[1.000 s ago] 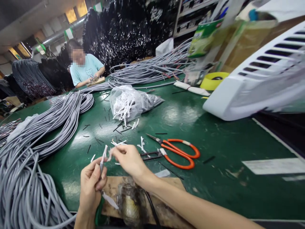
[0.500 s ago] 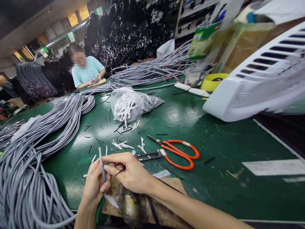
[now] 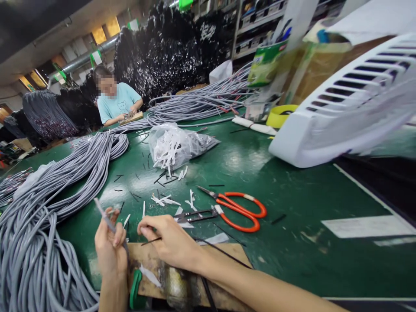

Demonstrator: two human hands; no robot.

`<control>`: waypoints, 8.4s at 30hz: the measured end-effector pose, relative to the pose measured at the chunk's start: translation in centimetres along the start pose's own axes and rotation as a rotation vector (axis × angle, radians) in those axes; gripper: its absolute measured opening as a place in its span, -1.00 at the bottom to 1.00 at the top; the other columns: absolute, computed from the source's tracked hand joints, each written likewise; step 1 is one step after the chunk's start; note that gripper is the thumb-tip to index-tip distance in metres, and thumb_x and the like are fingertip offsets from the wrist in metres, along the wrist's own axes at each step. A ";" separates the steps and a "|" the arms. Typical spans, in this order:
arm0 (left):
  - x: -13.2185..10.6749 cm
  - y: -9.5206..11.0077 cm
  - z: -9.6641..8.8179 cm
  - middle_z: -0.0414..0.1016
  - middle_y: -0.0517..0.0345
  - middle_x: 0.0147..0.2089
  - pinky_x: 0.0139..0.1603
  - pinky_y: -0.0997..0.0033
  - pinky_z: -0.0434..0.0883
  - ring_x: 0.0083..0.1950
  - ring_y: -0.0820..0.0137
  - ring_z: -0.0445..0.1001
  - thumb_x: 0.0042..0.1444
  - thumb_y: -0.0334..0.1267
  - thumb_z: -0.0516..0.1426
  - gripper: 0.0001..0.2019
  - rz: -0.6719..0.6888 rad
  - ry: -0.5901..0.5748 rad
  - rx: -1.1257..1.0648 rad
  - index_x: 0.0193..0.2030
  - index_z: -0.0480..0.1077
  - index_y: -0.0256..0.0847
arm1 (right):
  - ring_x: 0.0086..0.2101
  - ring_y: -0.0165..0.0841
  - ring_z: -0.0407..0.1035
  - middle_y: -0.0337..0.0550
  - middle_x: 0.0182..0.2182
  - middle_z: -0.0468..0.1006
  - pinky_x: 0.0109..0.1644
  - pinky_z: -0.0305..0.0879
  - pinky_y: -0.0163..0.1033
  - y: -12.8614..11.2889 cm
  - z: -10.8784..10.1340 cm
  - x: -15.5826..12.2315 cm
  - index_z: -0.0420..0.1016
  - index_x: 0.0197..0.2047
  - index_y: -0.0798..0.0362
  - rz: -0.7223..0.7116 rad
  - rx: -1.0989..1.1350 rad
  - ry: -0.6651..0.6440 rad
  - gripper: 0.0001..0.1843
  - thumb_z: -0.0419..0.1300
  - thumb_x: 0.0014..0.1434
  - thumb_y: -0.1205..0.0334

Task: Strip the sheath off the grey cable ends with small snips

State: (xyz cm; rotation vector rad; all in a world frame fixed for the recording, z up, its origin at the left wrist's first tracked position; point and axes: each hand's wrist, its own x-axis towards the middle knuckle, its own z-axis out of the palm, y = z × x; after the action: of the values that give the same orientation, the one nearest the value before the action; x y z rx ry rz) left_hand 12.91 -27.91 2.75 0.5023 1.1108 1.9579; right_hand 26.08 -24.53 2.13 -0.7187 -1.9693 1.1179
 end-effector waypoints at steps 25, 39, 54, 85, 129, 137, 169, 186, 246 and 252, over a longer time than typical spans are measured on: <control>-1.0 0.2 -0.6 0.10 0.36 -0.63 -0.78 0.63 -0.17 -0.74 0.73 -0.23 -0.06 -0.07 0.25 -0.73 -0.096 -0.418 -0.069 -0.27 0.54 -0.20 | -0.62 -0.51 -0.04 -0.34 -0.70 0.10 -0.60 -0.06 -0.40 0.3 -0.8 0.6 0.31 -0.64 0.11 0.072 0.022 0.062 -0.69 0.00 0.08 0.24; -1.8 0.2 0.0 0.50 0.08 -0.47 -0.36 0.44 0.29 -0.42 0.34 0.41 0.20 -0.14 -0.01 -0.65 0.294 -0.698 0.882 -0.36 0.56 -0.20 | -0.60 -0.49 0.10 -0.29 -0.66 0.24 -0.55 0.03 -0.37 -0.9 -2.7 0.5 0.28 -0.57 0.10 0.122 0.298 0.107 -0.60 0.08 0.09 -0.05; -1.8 -0.8 -0.5 0.31 0.20 -0.64 -0.60 0.52 0.18 -0.63 0.47 0.28 0.12 -0.43 0.01 -0.76 1.007 -0.683 1.187 -0.30 0.51 -0.21 | -0.63 -0.52 -0.11 -0.36 -0.72 -0.03 -0.59 -0.15 -0.34 -0.5 -2.2 0.4 0.00 -0.72 0.04 0.147 0.146 0.095 -0.51 -0.05 0.14 0.00; -1.4 -1.3 -0.2 0.49 0.10 -0.42 -0.37 0.50 0.34 -0.38 0.38 0.45 0.18 -0.23 0.01 -0.76 0.389 -0.387 0.960 -0.32 0.47 -0.26 | -0.59 -0.49 0.09 -0.27 -0.64 0.27 -0.54 -0.02 -0.36 -0.5 -2.0 -0.2 0.37 -0.58 0.11 -0.132 0.003 0.104 -0.72 0.03 0.14 0.27; -1.0 -1.3 -0.3 0.34 0.18 -0.54 -0.71 0.63 0.05 -0.67 0.67 0.07 -0.23 0.11 0.27 -0.51 -0.146 -0.320 0.430 -0.40 0.49 -0.39 | -0.38 -0.30 0.36 -0.02 -0.34 0.45 -0.32 0.31 -0.24 3.1 -3.0 -2.8 0.35 -0.07 0.16 -0.187 -0.907 0.283 -0.66 -0.19 0.23 0.45; -1.0 -0.7 0.3 0.29 0.25 -0.62 -0.76 0.68 -0.03 -0.71 0.72 0.00 -0.37 0.07 0.32 -0.53 -0.282 -0.321 0.341 -0.56 0.42 -0.38 | -0.55 -0.38 0.29 -0.12 -0.52 0.45 -0.48 0.04 -0.27 -0.1 -0.8 -0.8 0.42 -0.37 0.10 -0.340 -1.048 0.294 -0.52 -0.26 0.35 0.20; -1.2 -0.9 0.7 0.06 0.41 -0.70 -0.73 0.68 -0.13 -0.71 0.72 -0.11 -0.26 0.02 0.31 -0.58 -0.232 -0.259 0.196 -0.45 0.47 -0.36 | -0.61 -0.49 -0.04 -0.35 -0.69 0.04 -0.57 -0.08 -0.34 -0.3 0.9 1.3 0.07 -0.68 0.03 0.093 0.099 0.234 -0.67 0.02 0.03 0.11; -0.9 -1.3 0.7 0.27 0.31 -0.73 -0.70 0.72 0.04 -0.70 0.69 0.13 -0.35 -0.11 0.37 -0.66 -0.189 -0.164 0.188 -0.49 0.50 -0.36 | -0.63 -0.47 0.17 -0.25 -0.67 0.38 -0.59 0.07 -0.37 -0.6 0.0 1.0 0.44 -0.55 0.11 -0.027 -0.103 0.391 -0.74 0.11 0.09 0.19; -2.1 -1.0 -1.5 0.41 0.12 -0.58 -0.52 0.52 0.22 -0.56 0.42 0.30 0.10 -0.32 0.10 -0.80 0.413 -0.487 0.763 -0.40 0.57 -0.22 | -0.50 -0.39 0.28 -0.17 -0.50 0.42 -0.41 0.24 -0.32 0.3 -4.7 -1.3 0.37 -0.45 0.09 -0.234 -0.550 -0.083 -0.85 0.16 0.10 0.22; -2.1 -0.9 -1.2 0.43 0.10 -0.57 -0.50 0.51 0.24 -0.54 0.40 0.33 -0.03 -0.34 0.20 -0.89 0.302 -0.517 0.713 -0.48 0.57 -0.22 | -0.56 -0.41 0.27 -0.17 -0.54 0.43 -0.50 0.15 -0.33 0.6 -5.0 -1.7 0.36 -0.50 0.08 -0.286 -0.653 -0.080 -0.83 0.11 0.13 0.29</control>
State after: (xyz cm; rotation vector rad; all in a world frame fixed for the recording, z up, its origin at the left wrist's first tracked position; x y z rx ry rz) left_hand 13.77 -30.01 1.49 1.5332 1.4141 1.4708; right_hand 31.20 -23.22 2.72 -0.6862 -2.4355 0.3242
